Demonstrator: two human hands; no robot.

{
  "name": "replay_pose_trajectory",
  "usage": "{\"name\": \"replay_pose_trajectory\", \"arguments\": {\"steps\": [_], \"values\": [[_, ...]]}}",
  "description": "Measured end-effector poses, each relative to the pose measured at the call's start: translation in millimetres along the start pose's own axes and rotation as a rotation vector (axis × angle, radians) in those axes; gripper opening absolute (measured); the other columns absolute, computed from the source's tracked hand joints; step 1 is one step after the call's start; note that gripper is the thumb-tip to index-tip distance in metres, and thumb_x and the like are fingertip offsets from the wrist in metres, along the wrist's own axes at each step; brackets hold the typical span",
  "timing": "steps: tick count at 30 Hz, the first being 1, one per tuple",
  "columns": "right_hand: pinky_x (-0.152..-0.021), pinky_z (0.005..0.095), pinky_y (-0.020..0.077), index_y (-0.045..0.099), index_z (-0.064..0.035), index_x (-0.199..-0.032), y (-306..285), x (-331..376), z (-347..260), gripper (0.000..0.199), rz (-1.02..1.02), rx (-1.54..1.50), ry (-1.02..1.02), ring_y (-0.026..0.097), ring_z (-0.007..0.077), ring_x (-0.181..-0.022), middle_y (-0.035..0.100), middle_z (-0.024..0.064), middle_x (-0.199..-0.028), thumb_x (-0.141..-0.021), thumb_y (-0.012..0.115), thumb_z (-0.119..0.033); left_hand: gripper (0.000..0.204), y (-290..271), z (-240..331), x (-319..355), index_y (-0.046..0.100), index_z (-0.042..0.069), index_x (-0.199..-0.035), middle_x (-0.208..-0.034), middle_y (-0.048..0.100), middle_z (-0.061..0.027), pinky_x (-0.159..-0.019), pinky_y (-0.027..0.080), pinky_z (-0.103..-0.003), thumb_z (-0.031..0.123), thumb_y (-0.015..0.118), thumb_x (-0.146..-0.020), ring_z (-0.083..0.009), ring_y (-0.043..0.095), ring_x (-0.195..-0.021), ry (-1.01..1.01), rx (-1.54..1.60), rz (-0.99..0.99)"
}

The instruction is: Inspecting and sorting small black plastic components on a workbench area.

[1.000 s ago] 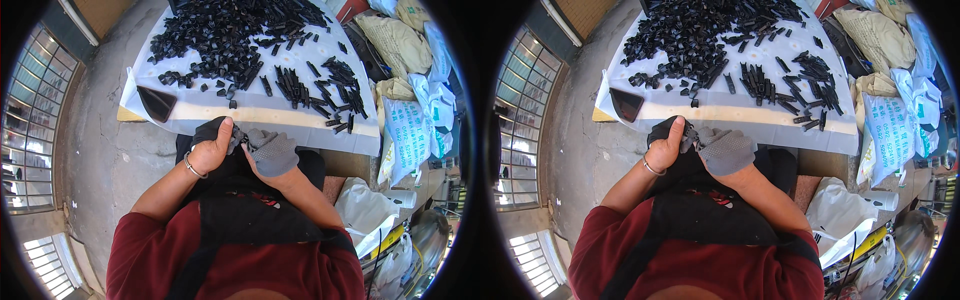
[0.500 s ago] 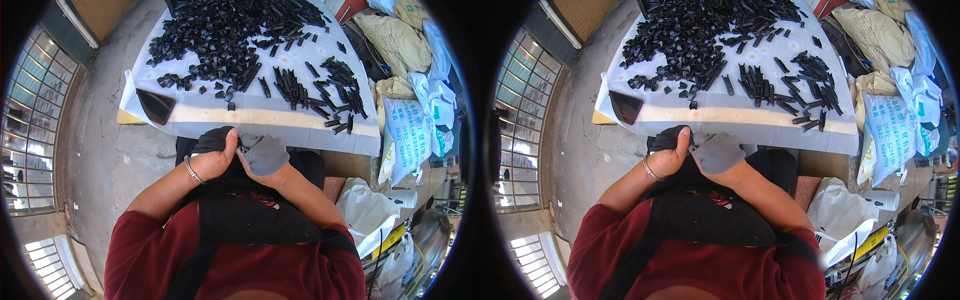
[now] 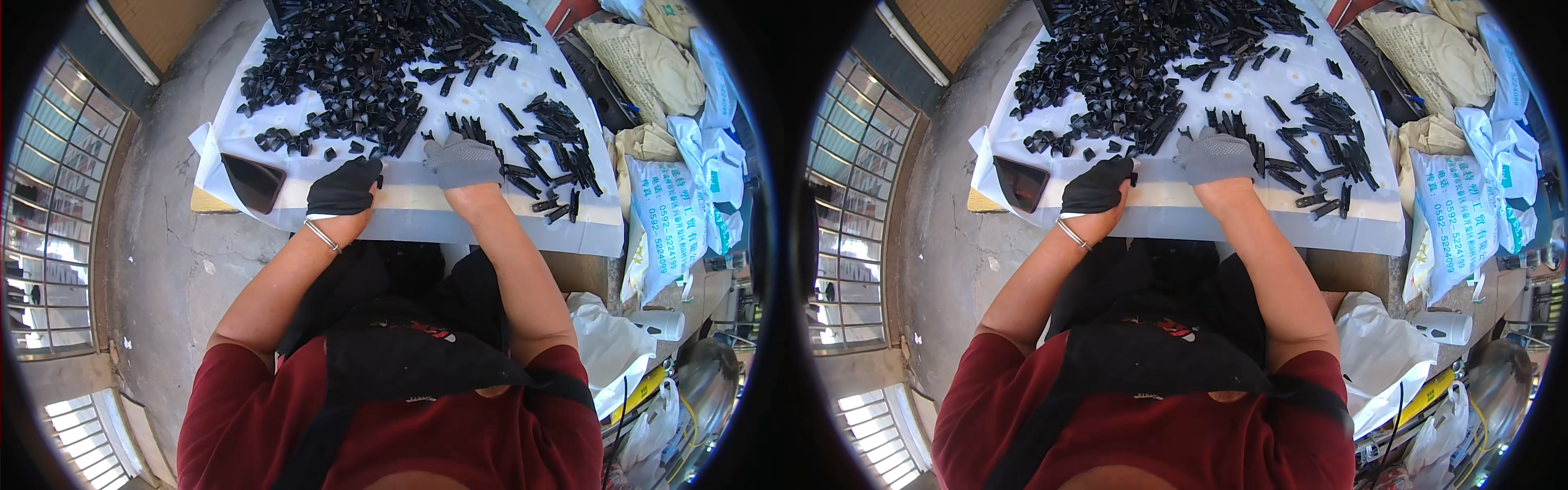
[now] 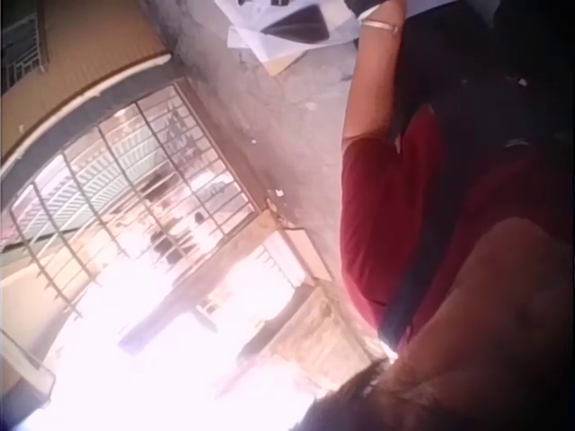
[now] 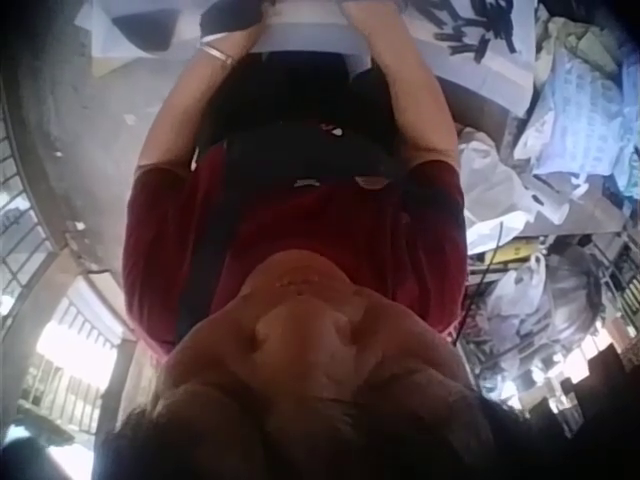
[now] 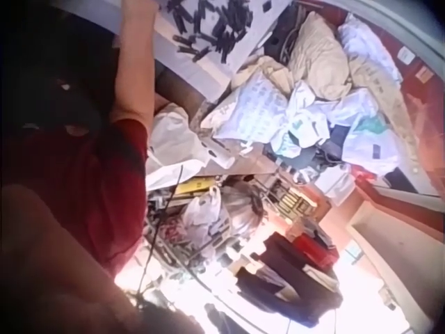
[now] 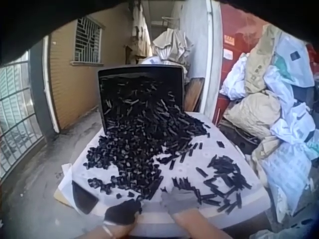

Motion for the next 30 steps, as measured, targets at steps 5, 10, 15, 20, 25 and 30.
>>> {"name": "replay_pose_trajectory", "arguments": {"steps": [5,10,15,20,25,30], "values": [[-0.065,0.0382,0.0460,0.057,-0.0097,-0.085,11.0,-10.0,-12.6,0.013,-0.023,0.026,-0.113,0.058,0.0281,-0.079,0.056,0.0134,-0.083,-0.076,0.050,-0.015,0.020,17.5,-5.3,-5.2,0.059,0.005,-0.095,-0.087,0.060,-0.0135,-0.068,0.048,-0.037,0.012,0.054,-0.077,-0.0298,0.059,-0.076,0.008,-0.088,-0.074],[-0.068,0.0362,0.0454,0.057,-0.0086,-0.089,-20.4,11.8,-28.7,0.017,0.254,-0.094,-0.202,0.057,0.0281,-0.081,0.057,0.0130,-0.083,-0.072,0.055,-0.012,0.018,1.6,-3.5,3.6,0.059,0.004,-0.091,-0.086,0.061,-0.0146,-0.068,0.048,-0.038,0.014,0.053,-0.078,-0.0302,0.059,-0.077,0.019,-0.041,0.057],[-0.069,0.0373,0.0452,0.057,-0.0073,-0.101,-23.9,50.6,-40.7,0.024,0.282,-0.396,-0.143,0.057,0.0301,-0.081,0.060,0.0129,-0.089,-0.078,0.058,-0.013,0.017,-2.1,-13.4,14.3,0.057,0.005,-0.089,-0.087,0.060,-0.0137,-0.068,0.047,-0.038,0.017,0.053,-0.077,-0.0310,0.058,-0.078,-0.247,0.174,-0.138],[-0.064,0.0395,0.0443,0.057,-0.0064,-0.103,-32.1,63.6,-61.8,0.027,0.158,-0.432,-0.111,0.057,0.0302,-0.074,0.061,0.0112,-0.087,-0.080,0.059,-0.021,0.016,-0.8,6.6,29.9,0.057,0.008,-0.090,-0.089,0.059,-0.0143,-0.068,0.046,-0.038,0.019,0.051,-0.079,-0.0322,0.058,-0.079,0.004,0.265,-0.160],[-0.061,0.0390,0.0434,0.059,-0.0085,-0.099,-32.5,71.0,-65.3,0.028,0.235,-0.377,-0.150,0.056,0.0285,-0.069,0.060,0.0105,-0.083,-0.075,0.063,-0.023,0.023,-14.8,24.1,35.3,0.057,0.002,-0.083,-0.062,0.054,-0.0066,-0.053,0.043,-0.028,0.023,0.048,-0.088,-0.0153,0.051,-0.052,0.046,0.576,-0.070],[-0.062,0.0378,0.0444,0.060,-0.0074,-0.093,-31.9,66.3,-65.8,0.020,0.081,-0.623,-0.119,0.057,0.0286,-0.070,0.060,0.0107,-0.081,-0.076,0.061,-0.019,0.028,3.6,21.0,42.6,0.055,0.003,-0.082,-0.065,0.053,-0.0083,-0.056,0.043,-0.030,0.028,0.046,-0.090,-0.0194,0.053,-0.059,-0.288,0.838,-0.304]]}}
Point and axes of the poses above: each hand's wrist, its own x-axis away from the middle knuckle, its own y-axis out of the palm, z = x × y, the point moved 10 cm from there along -x, towards the middle knuckle
